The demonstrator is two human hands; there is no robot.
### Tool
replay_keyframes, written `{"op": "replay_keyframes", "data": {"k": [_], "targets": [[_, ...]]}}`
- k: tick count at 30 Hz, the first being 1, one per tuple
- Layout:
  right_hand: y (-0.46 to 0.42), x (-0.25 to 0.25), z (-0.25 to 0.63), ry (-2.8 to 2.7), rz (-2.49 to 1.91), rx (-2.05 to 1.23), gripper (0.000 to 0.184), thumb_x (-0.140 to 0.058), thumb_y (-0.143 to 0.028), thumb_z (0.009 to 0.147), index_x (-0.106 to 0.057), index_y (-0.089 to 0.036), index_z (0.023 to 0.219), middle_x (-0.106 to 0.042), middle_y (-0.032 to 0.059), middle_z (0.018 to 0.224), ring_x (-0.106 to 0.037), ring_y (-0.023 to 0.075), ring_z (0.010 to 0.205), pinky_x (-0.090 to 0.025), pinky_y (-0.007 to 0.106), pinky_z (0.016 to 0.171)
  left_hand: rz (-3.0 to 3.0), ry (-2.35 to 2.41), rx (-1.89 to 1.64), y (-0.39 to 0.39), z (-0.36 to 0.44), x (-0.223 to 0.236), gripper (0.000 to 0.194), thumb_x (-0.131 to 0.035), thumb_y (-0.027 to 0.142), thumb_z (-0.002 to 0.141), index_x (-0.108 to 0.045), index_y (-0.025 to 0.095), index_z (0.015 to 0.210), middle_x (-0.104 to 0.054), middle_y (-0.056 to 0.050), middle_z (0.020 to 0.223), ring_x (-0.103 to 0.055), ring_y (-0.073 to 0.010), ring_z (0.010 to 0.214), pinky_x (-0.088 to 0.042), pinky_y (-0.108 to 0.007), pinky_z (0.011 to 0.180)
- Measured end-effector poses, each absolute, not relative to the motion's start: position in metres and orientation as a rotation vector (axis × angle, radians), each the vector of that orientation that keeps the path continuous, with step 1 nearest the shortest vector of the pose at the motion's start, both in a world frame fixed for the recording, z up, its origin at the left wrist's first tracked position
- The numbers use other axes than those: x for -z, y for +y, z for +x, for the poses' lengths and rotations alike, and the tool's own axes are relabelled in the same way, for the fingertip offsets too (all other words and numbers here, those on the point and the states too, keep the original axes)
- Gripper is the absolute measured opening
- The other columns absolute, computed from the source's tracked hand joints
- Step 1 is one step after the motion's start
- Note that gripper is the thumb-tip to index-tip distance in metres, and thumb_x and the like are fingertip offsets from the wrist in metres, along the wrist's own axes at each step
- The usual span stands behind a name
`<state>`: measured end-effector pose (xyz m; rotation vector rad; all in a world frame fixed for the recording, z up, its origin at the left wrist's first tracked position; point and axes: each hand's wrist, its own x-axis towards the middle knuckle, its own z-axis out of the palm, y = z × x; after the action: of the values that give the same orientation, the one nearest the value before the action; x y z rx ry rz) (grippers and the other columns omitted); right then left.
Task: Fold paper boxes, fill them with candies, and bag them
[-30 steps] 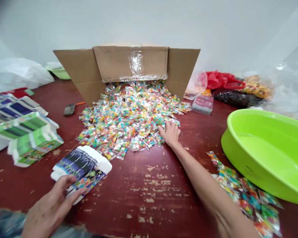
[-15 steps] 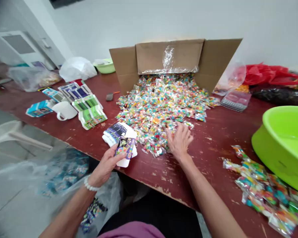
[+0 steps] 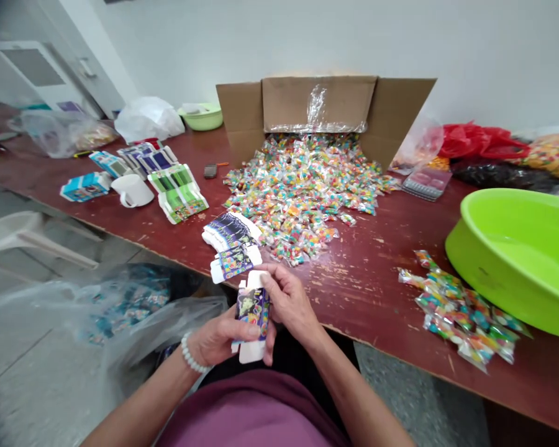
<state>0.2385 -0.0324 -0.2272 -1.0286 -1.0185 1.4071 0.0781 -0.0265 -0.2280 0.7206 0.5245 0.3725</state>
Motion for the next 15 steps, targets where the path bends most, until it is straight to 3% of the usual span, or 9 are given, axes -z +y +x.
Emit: {"op": "replay_keyframes", "data": {"k": [4,6,9,11,13,15], "targets": [[-0.049,0.218,0.232,-1.087,-1.02,-1.339,0.054,-0.07,-0.037,0.087,-0.05,-0.027,0.137,-0.066,0.0046,0.114,-0.064,0.0171,0.093,-0.054,0.026,0.078,0.883,0.609,-0.467,-0.031,0.077,0.228,0.034,-0.083,0.03,0.067,-0.071,0.009,0.09,-0.07,-0.009,0.077,-0.068,-0.0177,0.061,-0.056,-0.027,0.06],[-0.058,0.214,0.227,-1.102,-1.014,-1.362,0.058,-0.073,-0.035,0.085,-0.048,-0.028,0.137,-0.065,0.0053,0.117,-0.066,0.0169,0.089,-0.056,0.025,0.072,0.921,0.637,-0.485,-0.033,0.078,0.224,0.033,-0.085,0.029,0.067,-0.071,0.01,0.09,-0.07,-0.007,0.076,-0.067,-0.0176,0.059,-0.057,-0.029,0.058],[-0.069,0.213,0.22,-1.086,-1.021,-1.453,0.05,-0.069,-0.041,0.087,-0.053,-0.025,0.132,-0.066,0.0024,0.095,-0.057,0.0108,0.055,-0.049,0.021,0.043,0.939,0.703,-0.565,-0.038,0.079,0.22,0.033,-0.085,0.033,0.068,-0.07,0.011,0.086,-0.068,-0.006,0.073,-0.064,-0.0169,0.058,-0.057,-0.029,0.052],[-0.073,0.216,0.217,-1.068,-1.039,-1.483,0.04,-0.063,-0.047,0.091,-0.061,-0.019,0.12,-0.059,-0.0019,0.072,-0.046,0.0087,0.041,-0.041,0.02,0.034,0.941,0.727,-0.596,-0.039,0.08,0.22,0.035,-0.084,0.038,0.069,-0.069,0.011,0.086,-0.067,-0.005,0.069,-0.063,-0.0167,0.056,-0.055,-0.029,0.049],[-0.073,0.222,0.217,-1.077,-1.093,-1.424,0.036,-0.057,-0.049,0.093,-0.067,-0.016,0.102,-0.052,-0.0033,0.06,-0.045,0.0099,0.042,-0.042,0.021,0.036,0.948,0.759,-0.611,-0.04,0.08,0.221,0.035,-0.083,0.04,0.071,-0.069,0.011,0.085,-0.066,-0.003,0.067,-0.062,-0.0152,0.056,-0.054,-0.027,0.053],[-0.07,0.227,0.221,-1.13,-1.182,-1.254,0.034,-0.056,-0.047,0.094,-0.069,-0.016,0.09,-0.056,-0.0004,0.063,-0.053,0.0138,0.054,-0.048,0.024,0.048,0.997,0.794,-0.63,-0.038,0.079,0.223,0.033,-0.083,0.037,0.071,-0.069,0.011,0.088,-0.068,-0.003,0.075,-0.064,-0.014,0.067,-0.054,-0.025,0.065]]}}
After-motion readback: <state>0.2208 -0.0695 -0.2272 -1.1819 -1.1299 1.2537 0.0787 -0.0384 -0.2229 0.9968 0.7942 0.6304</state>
